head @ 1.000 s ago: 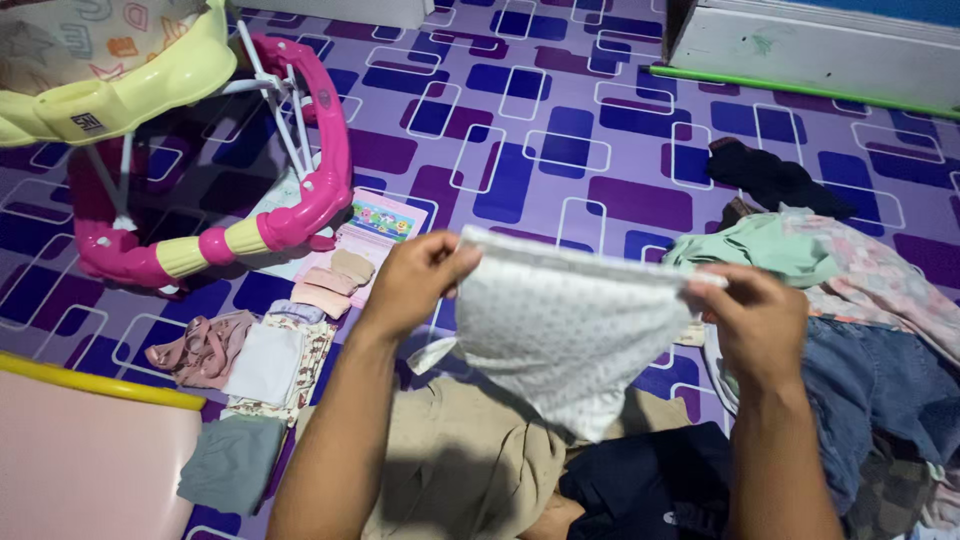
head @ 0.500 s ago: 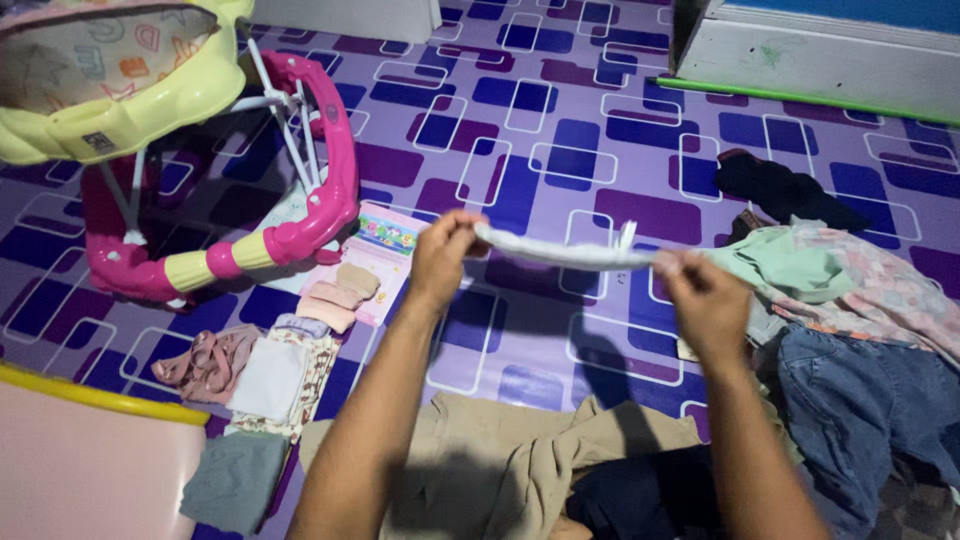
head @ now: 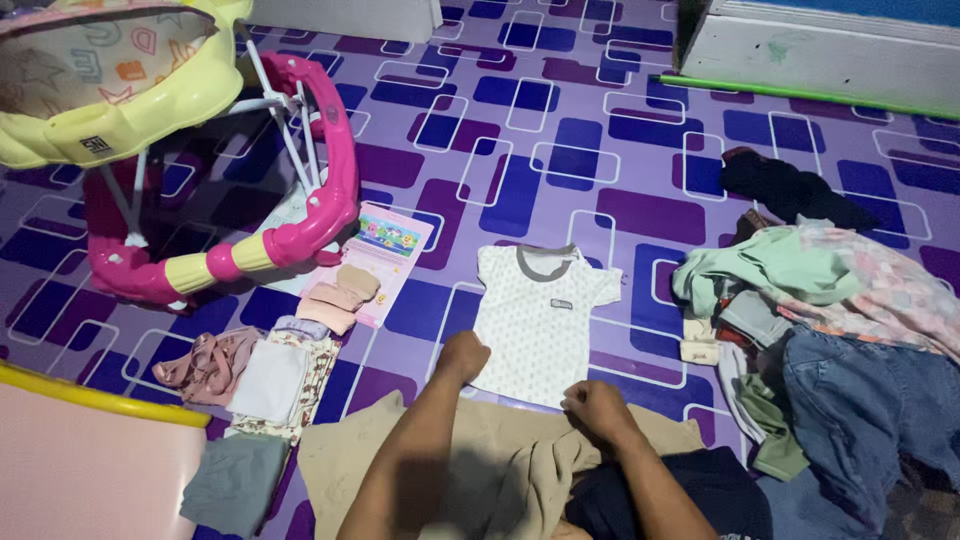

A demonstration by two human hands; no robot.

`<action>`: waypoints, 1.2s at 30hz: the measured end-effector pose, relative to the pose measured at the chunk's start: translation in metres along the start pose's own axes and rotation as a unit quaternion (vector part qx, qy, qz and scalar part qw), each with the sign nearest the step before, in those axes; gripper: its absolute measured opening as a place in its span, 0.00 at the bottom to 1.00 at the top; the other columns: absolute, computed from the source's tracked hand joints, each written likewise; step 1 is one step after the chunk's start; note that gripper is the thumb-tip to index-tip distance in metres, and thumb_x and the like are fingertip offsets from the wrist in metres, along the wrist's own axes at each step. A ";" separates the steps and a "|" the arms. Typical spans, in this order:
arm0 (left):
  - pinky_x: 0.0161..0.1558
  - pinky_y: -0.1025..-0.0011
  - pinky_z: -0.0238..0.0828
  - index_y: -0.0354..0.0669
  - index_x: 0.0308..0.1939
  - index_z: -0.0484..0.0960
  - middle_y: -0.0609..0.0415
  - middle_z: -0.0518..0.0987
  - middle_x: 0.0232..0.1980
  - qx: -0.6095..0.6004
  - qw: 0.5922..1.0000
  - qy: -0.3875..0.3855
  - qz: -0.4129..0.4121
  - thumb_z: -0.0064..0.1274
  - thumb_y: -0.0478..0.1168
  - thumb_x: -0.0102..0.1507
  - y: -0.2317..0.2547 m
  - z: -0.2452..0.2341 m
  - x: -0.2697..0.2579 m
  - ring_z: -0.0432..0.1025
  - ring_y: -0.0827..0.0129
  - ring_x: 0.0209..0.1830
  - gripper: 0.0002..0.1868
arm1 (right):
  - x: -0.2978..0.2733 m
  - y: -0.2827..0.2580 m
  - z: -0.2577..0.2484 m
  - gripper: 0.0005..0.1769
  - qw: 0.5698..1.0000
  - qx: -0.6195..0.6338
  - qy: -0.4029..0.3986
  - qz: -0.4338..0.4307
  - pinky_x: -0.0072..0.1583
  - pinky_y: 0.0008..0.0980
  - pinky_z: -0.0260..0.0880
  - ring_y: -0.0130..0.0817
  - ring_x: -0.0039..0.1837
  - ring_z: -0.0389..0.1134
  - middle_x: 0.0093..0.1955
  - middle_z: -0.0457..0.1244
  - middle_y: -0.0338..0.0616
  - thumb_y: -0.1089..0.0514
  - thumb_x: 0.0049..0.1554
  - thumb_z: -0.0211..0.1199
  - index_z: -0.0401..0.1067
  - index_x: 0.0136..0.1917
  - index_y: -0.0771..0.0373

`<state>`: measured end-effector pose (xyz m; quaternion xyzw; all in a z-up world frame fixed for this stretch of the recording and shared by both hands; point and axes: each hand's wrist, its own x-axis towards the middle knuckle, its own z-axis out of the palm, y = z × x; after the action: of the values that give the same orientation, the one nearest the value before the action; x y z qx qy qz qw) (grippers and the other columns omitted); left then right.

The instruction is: The person folds several items of clothing by hand, including a pair of underwear, a white tank top, a patterned onesie, and a pair of light green shorts, placing them into a stack on the floor.

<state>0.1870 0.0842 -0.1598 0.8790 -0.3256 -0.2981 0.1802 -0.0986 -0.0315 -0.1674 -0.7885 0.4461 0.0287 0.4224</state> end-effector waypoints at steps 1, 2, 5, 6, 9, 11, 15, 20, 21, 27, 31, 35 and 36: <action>0.52 0.53 0.75 0.35 0.38 0.85 0.33 0.82 0.47 0.002 1.000 -0.001 -0.001 0.55 0.42 0.59 0.005 -0.004 -0.007 0.77 0.41 0.50 0.13 | 0.004 0.005 0.002 0.14 1.000 0.002 -0.001 0.001 0.52 0.33 0.76 0.35 0.46 0.78 0.44 0.75 0.48 0.53 0.53 0.72 0.81 0.50 0.61; 0.56 0.53 0.74 0.34 0.45 0.82 0.34 0.80 0.52 0.008 0.999 -0.012 -0.038 0.55 0.41 0.58 0.010 -0.007 -0.012 0.76 0.42 0.55 0.15 | 0.011 0.011 0.001 0.12 1.000 0.004 0.021 -0.022 0.51 0.33 0.75 0.34 0.46 0.77 0.43 0.75 0.46 0.54 0.52 0.72 0.82 0.49 0.60; 0.60 0.52 0.73 0.32 0.58 0.74 0.31 0.78 0.59 0.005 0.996 -0.010 -0.086 0.52 0.37 0.59 0.007 -0.002 -0.019 0.73 0.40 0.61 0.23 | 0.018 0.026 0.008 0.11 0.998 0.022 0.047 -0.038 0.51 0.34 0.74 0.34 0.46 0.76 0.43 0.75 0.45 0.56 0.50 0.72 0.83 0.48 0.60; 0.61 0.52 0.72 0.31 0.64 0.70 0.28 0.77 0.61 -0.006 0.996 0.007 -0.091 0.48 0.33 0.61 0.004 0.001 -0.019 0.72 0.37 0.62 0.26 | 0.019 0.028 0.009 0.12 0.997 0.034 0.055 -0.034 0.50 0.34 0.74 0.34 0.45 0.76 0.43 0.74 0.45 0.57 0.50 0.72 0.82 0.48 0.60; 0.63 0.51 0.71 0.32 0.66 0.67 0.28 0.75 0.62 -0.004 0.992 -0.015 -0.126 0.46 0.32 0.61 0.002 0.003 -0.013 0.72 0.37 0.64 0.28 | 0.020 0.028 0.012 0.12 0.999 0.017 0.036 -0.023 0.51 0.32 0.74 0.32 0.46 0.76 0.43 0.74 0.44 0.59 0.50 0.71 0.82 0.48 0.60; 0.63 0.50 0.71 0.32 0.66 0.66 0.28 0.75 0.62 -0.004 0.992 -0.019 -0.125 0.46 0.31 0.61 0.003 0.001 -0.014 0.72 0.37 0.63 0.28 | 0.016 0.028 0.012 0.12 0.999 0.032 0.010 -0.022 0.51 0.32 0.75 0.33 0.46 0.76 0.42 0.75 0.45 0.59 0.49 0.72 0.82 0.48 0.61; 0.62 0.50 0.72 0.32 0.64 0.71 0.29 0.77 0.62 0.009 0.993 -0.038 -0.115 0.47 0.34 0.61 0.009 -0.009 -0.024 0.73 0.38 0.63 0.26 | 0.011 0.018 0.008 0.14 0.999 0.031 0.000 -0.040 0.50 0.32 0.74 0.32 0.46 0.76 0.42 0.75 0.45 0.57 0.48 0.73 0.81 0.49 0.62; 0.63 0.51 0.70 0.33 0.60 0.76 0.32 0.76 0.63 -0.001 0.993 -0.016 -0.117 0.48 0.45 0.63 0.003 -0.020 -0.001 0.72 0.41 0.64 0.25 | 0.010 0.009 -0.002 0.14 0.995 0.036 0.083 -0.032 0.50 0.34 0.75 0.35 0.45 0.76 0.42 0.74 0.47 0.53 0.52 0.69 0.81 0.50 0.59; 0.62 0.51 0.70 0.33 0.58 0.78 0.31 0.77 0.62 -0.013 0.992 0.001 -0.124 0.46 0.46 0.64 -0.002 -0.019 0.014 0.73 0.41 0.63 0.24 | 0.015 0.011 -0.005 0.13 0.992 0.035 0.116 -0.044 0.49 0.35 0.74 0.37 0.45 0.76 0.43 0.73 0.47 0.53 0.53 0.68 0.81 0.50 0.58; 0.58 0.49 0.72 0.30 0.52 0.80 0.33 0.78 0.58 0.090 0.989 0.109 0.032 0.38 0.46 0.68 -0.029 -0.013 0.122 0.74 0.39 0.58 0.23 | 0.070 0.040 -0.030 0.12 0.956 0.096 0.277 -0.002 0.48 0.37 0.75 0.39 0.45 0.77 0.41 0.73 0.47 0.52 0.57 0.63 0.81 0.50 0.58; 0.60 0.52 0.73 0.35 0.51 0.84 0.35 0.82 0.56 -0.005 0.991 0.128 0.024 0.39 0.45 0.67 -0.014 -0.024 0.154 0.76 0.40 0.58 0.21 | 0.104 0.059 -0.049 0.13 0.942 0.147 0.295 0.055 0.48 0.38 0.74 0.42 0.44 0.77 0.41 0.74 0.49 0.51 0.57 0.64 0.80 0.51 0.59; 0.59 0.54 0.73 0.37 0.52 0.82 0.40 0.82 0.56 -0.054 0.991 0.118 -0.042 0.52 0.55 0.64 0.029 -0.044 0.145 0.76 0.46 0.57 0.25 | 0.134 0.064 -0.060 0.18 0.928 0.095 0.360 0.026 0.50 0.40 0.73 0.43 0.46 0.75 0.44 0.72 0.49 0.48 0.57 0.68 0.79 0.53 0.63; 0.58 0.54 0.74 0.38 0.53 0.81 0.41 0.81 0.56 -0.058 0.989 0.103 -0.091 0.56 0.59 0.62 0.040 -0.045 0.142 0.76 0.48 0.56 0.29 | 0.138 0.061 -0.063 0.19 0.927 0.086 0.363 0.029 0.50 0.41 0.72 0.44 0.46 0.74 0.43 0.72 0.48 0.46 0.56 0.68 0.79 0.53 0.63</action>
<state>0.2840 -0.0358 -0.1625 0.9192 -0.2062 -0.2391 0.2354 -0.0809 -0.1840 -0.2238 -0.6923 0.5927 -0.2856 0.2963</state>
